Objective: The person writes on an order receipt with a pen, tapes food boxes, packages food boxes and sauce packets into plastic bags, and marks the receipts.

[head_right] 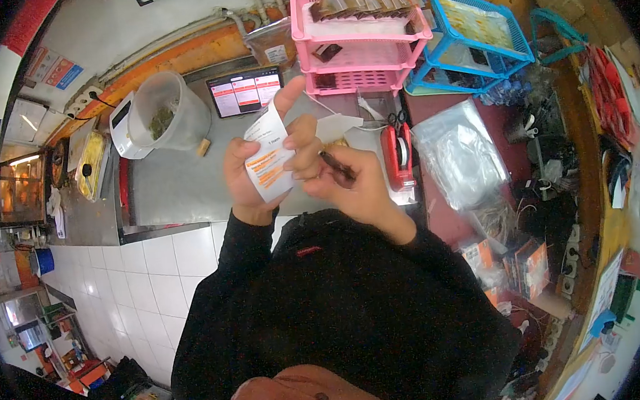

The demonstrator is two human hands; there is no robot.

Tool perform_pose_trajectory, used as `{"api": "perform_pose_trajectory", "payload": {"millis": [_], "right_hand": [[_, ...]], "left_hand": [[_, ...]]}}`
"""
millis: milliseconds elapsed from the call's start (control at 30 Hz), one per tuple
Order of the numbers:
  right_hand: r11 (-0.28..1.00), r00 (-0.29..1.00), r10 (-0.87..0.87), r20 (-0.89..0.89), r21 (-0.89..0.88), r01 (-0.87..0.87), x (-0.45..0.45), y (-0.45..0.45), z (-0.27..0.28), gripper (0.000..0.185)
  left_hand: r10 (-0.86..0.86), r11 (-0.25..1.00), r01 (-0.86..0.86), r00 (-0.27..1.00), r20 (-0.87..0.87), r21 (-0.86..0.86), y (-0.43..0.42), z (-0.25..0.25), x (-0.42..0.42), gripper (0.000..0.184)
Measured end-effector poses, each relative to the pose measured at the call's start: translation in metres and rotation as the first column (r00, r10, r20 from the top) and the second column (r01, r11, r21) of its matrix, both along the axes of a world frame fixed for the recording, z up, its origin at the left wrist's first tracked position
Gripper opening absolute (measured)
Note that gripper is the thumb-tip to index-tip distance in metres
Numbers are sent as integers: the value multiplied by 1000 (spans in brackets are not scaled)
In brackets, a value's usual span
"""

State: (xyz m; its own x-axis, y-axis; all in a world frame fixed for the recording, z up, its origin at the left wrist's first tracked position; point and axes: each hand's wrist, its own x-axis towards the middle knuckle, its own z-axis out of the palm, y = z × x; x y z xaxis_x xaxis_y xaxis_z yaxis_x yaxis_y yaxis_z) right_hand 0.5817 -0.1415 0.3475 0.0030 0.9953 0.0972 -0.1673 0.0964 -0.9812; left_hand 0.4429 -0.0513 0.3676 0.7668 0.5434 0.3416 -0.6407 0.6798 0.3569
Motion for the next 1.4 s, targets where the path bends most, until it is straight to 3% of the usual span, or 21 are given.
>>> {"api": "perform_pose_trajectory", "payload": {"millis": [100, 200, 400, 900, 1100, 1200, 1400], "right_hand": [[996, 997, -45, -56, 70, 49, -18, 7, -8, 22], [1000, 994, -5, 108, -13, 7, -18, 5, -7, 20], [1000, 990, 1, 143, -27, 3, -28, 3, -10, 15], [983, 982, -184, -36, 12, 185, -44, 0, -8, 18], [986, 979, -100, 176, -116, 121, -29, -6, -4, 14], [975, 973, -223, 67, 33, 221, -38, -2, -4, 16], [984, 980, -178, 89, 39, 175, -32, 1, -16, 18]], "left_hand": [[33, 999, -33, 999, -6, 23, 2, 5, -12, 87], [40, 998, -39, 999, -19, 48, 3, 6, -20, 89], [71, 996, -69, 996, -48, 49, 3, 6, -31, 93], [54, 999, -54, 998, -30, -2, 4, 6, -33, 94], [43, 999, -44, 998, -37, -16, 4, 2, -28, 93], [40, 999, -41, 998, -51, -16, 6, -1, -26, 91], [39, 999, -40, 998, -55, -17, 9, -5, -25, 90]]}}
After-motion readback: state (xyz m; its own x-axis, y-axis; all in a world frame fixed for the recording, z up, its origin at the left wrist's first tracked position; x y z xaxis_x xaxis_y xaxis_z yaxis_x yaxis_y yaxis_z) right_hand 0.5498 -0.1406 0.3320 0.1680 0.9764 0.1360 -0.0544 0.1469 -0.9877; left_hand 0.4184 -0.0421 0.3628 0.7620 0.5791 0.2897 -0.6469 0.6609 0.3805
